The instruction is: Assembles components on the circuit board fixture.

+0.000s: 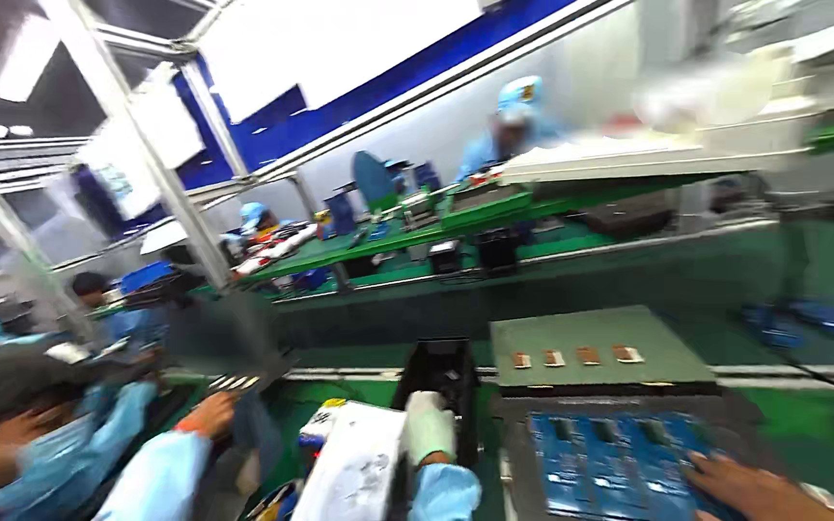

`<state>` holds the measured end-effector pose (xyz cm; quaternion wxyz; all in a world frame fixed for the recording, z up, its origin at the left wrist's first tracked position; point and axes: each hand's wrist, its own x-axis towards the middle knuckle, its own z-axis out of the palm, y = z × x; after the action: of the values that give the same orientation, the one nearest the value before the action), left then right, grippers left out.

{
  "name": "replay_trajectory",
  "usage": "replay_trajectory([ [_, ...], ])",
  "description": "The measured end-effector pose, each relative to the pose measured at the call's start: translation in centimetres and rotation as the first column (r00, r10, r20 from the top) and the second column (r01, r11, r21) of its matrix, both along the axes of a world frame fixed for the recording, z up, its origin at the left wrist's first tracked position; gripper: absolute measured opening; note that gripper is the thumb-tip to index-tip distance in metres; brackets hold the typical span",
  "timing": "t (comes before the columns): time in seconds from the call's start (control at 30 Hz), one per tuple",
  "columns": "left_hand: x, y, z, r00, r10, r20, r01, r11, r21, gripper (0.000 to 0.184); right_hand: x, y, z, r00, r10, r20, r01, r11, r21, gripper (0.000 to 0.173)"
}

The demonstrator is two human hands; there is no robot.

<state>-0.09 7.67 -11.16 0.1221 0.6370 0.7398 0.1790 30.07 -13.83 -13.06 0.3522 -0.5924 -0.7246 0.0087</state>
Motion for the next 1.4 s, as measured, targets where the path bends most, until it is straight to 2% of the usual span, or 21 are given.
replay_trajectory([
  [0.1, -0.3, 0.8, 0.0, 1.000, 0.011, 0.021, -0.012, 0.999, 0.053, 0.022, -0.3, 0.2, -0.6, 0.997, -0.081, -0.018, 0.081, 0.997, -0.006, 0.043],
  [0.2, 0.9, -0.7, 2.8, 0.995, -0.010, 0.098, -0.011, 0.977, 0.214, 0.023, -0.7, -0.1, -0.5, 0.995, -0.101, -0.023, 0.102, 0.994, 0.045, 0.041],
  [0.27, 1.7, -1.4, 3.4, 0.986, -0.065, 0.156, -0.012, 0.894, 0.448, 0.018, -0.8, -0.2, -0.4, 0.994, -0.111, -0.022, 0.112, 0.992, 0.050, 0.041],
  [0.33, 2.6, -2.6, 4.4, 0.954, -0.233, 0.188, 0.079, 0.801, 0.594, 0.013, -1.0, -0.2, -0.3, 0.992, -0.124, -0.032, 0.125, 0.991, 0.048, 0.039],
  [0.37, 3.0, -3.3, 4.8, 0.902, -0.366, 0.230, 0.174, 0.793, 0.583, 0.013, -1.0, -0.2, -0.4, 0.991, -0.131, -0.036, 0.133, 0.990, 0.048, 0.039],
  [0.43, 4.3, -5.0, 5.5, 0.681, -0.613, 0.401, 0.437, 0.779, 0.449, 0.013, -1.2, -0.3, -0.4, 0.989, -0.144, -0.041, 0.146, 0.988, 0.048, 0.038],
  [0.5, 6.0, -6.6, 5.3, 0.468, -0.692, 0.549, 0.654, 0.689, 0.312, 0.012, -1.4, -0.3, -0.2, 0.987, -0.159, -0.038, 0.161, 0.985, 0.063, 0.037],
  [0.53, 6.7, -7.2, 5.0, 0.415, -0.698, 0.583, 0.723, 0.642, 0.254, 0.013, -1.5, -0.3, -0.2, 0.985, -0.171, -0.030, 0.173, 0.982, 0.074, 0.036],
  [0.6, 7.3, -8.0, 4.5, 0.368, -0.710, 0.600, 0.800, 0.571, 0.185, 0.020, -1.6, -0.2, -0.4, 0.981, -0.193, -0.026, 0.194, 0.976, 0.100, 0.034],
  [0.67, 6.9, -8.1, 4.5, 0.430, -0.757, 0.491, 0.769, 0.593, 0.241, 0.027, -1.7, -0.1, -0.5, 0.979, -0.202, -0.021, 0.203, 0.972, 0.114, 0.034],
  [0.73, 5.6, -6.6, 4.6, 0.613, -0.742, 0.271, 0.635, 0.667, 0.390, 0.030, -1.8, 0.0, -0.4, 0.978, -0.208, -0.008, 0.207, 0.972, 0.111, 0.034],
  [0.8, 3.8, -3.5, 4.0, 0.807, -0.588, 0.052, 0.489, 0.714, 0.501, 0.029, -1.9, 0.0, 0.1, 0.978, -0.211, 0.004, 0.210, 0.974, 0.081, 0.035],
  [0.83, 3.0, -1.8, 3.3, 0.875, -0.484, 0.004, 0.409, 0.744, 0.528, 0.028, -1.9, 0.1, 0.5, 0.978, -0.208, 0.009, 0.208, 0.977, 0.057, 0.036],
  [0.9, 1.9, 1.0, 1.8, 0.951, -0.310, 0.009, 0.276, 0.859, 0.432, 0.033, -1.9, 0.5, 1.3, 0.985, -0.173, -0.008, 0.173, 0.984, 0.032, 0.034],
  [0.97, 1.1, 2.5, 1.2, 0.972, -0.217, 0.086, 0.195, 0.958, 0.212, 0.039, -1.9, 1.5, 1.7, 0.996, -0.082, -0.046, 0.085, 0.995, 0.048, 0.031],
  [1.07, 0.0, 4.1, 1.1, 0.976, -0.164, 0.140, 0.149, 0.982, 0.115, 0.039, -1.7, 3.7, 2.6, 0.993, 0.093, -0.067, -0.090, 0.994, 0.054, 0.026],
  [1.17, -0.9, 4.6, -0.3, 0.992, -0.114, 0.046, 0.115, 0.993, -0.023, 0.047, -1.1, 5.2, 3.4, 0.954, 0.284, -0.099, -0.290, 0.955, -0.055, 0.026],
  [1.27, -0.9, 4.2, -2.1, 0.988, -0.151, 0.011, 0.151, 0.988, -0.003, 0.043, -0.7, 6.3, 3.7, 0.933, 0.345, -0.099, -0.357, 0.922, -0.150, 0.029],
  [1.4, -0.8, 4.5, -2.9, 0.985, -0.148, 0.087, 0.146, 0.989, 0.031, 0.030, -1.4, 6.3, 4.0, 0.954, 0.300, -0.016, -0.297, 0.930, -0.216, 0.026],
])
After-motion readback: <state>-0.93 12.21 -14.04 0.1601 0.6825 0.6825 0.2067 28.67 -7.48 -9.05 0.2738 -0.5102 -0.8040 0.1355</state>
